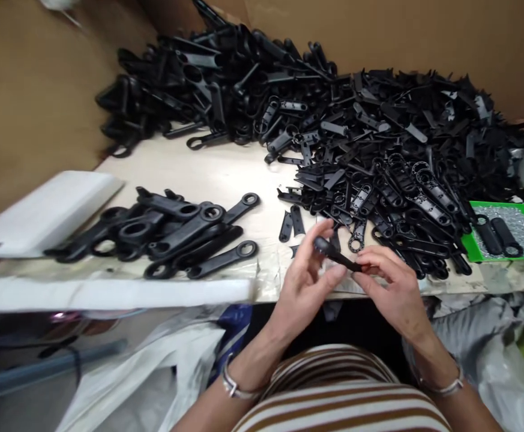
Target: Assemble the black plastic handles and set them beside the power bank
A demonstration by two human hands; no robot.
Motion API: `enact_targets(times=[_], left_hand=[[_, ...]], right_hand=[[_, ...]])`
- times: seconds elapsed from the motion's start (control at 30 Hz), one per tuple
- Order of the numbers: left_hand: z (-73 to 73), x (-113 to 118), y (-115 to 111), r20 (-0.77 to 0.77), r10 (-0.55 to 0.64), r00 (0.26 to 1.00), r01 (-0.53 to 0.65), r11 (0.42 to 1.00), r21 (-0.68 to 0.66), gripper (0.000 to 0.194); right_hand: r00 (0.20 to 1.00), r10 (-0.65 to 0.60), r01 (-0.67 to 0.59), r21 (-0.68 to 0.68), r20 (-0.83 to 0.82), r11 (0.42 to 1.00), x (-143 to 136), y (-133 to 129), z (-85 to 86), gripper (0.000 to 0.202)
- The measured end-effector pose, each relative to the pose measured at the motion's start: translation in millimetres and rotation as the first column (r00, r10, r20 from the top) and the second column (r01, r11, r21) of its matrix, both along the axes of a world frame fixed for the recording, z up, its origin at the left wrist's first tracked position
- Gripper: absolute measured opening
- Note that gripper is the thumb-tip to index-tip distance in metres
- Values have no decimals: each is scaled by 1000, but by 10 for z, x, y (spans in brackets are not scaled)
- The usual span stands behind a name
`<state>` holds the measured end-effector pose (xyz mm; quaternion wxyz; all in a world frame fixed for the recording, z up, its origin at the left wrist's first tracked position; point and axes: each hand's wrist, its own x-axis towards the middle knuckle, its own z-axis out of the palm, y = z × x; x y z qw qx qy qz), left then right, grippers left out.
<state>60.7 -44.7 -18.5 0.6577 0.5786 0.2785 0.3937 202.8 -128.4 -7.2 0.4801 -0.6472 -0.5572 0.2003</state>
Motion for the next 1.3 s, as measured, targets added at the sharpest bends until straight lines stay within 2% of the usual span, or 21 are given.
enact_targets(times=[0.03,0.1,0.17,0.23,0.33,0.43,0.5,0.6,0.7,0.9,1.03,1.13,1.23,1.3], left_hand=[[20,-36,29,-81,56,995,-39,980,197,60],[76,-99,102,-223,139,965,-4,857,515,51],[132,-140,173,-316,153,936,101,744,660,31],[166,-153,216,-376,134,917,178,704,687,14],[167,-120,200,-451,41,892,284,726,627,9],[154,-58,121,-479,-151,865,400,784,474,18],[155,-29,69,-473,-224,852,427,820,381,18],[160,-12,16,-456,-211,865,391,852,347,21],[143,-2,-16,-425,-151,892,341,844,414,23],[61,31,-46,-401,-22,916,261,791,553,20],[21,35,-12,-441,33,897,248,789,563,22],[28,35,30,-476,-41,879,296,829,474,23],[60,38,58,-443,-152,883,335,866,371,24],[82,42,59,-423,-172,890,333,878,344,24]], right_hand=[[998,25,-25,4,61,1000,48,-15,24,10],[986,61,-62,3,157,998,143,-53,71,13],[974,58,-61,9,218,998,224,-91,111,14],[970,38,-42,13,241,999,280,-119,144,14],[972,41,-46,13,231,999,319,-132,170,14],[981,61,-61,-4,186,998,323,-118,159,15],[991,56,-53,-31,125,998,312,-106,136,15],[999,40,-42,-98,-26,994,274,-96,102,18],[989,41,-60,-134,-145,989,208,-94,88,19],[989,-39,31,-54,-140,998,72,-76,58,8],[985,-64,53,-72,-157,996,45,-15,-24,9],[977,-48,24,-118,-207,993,65,40,-61,9],[972,-57,25,-142,-227,990,117,57,-51,11],[958,-35,-15,-170,-285,985,174,34,-37,17]])
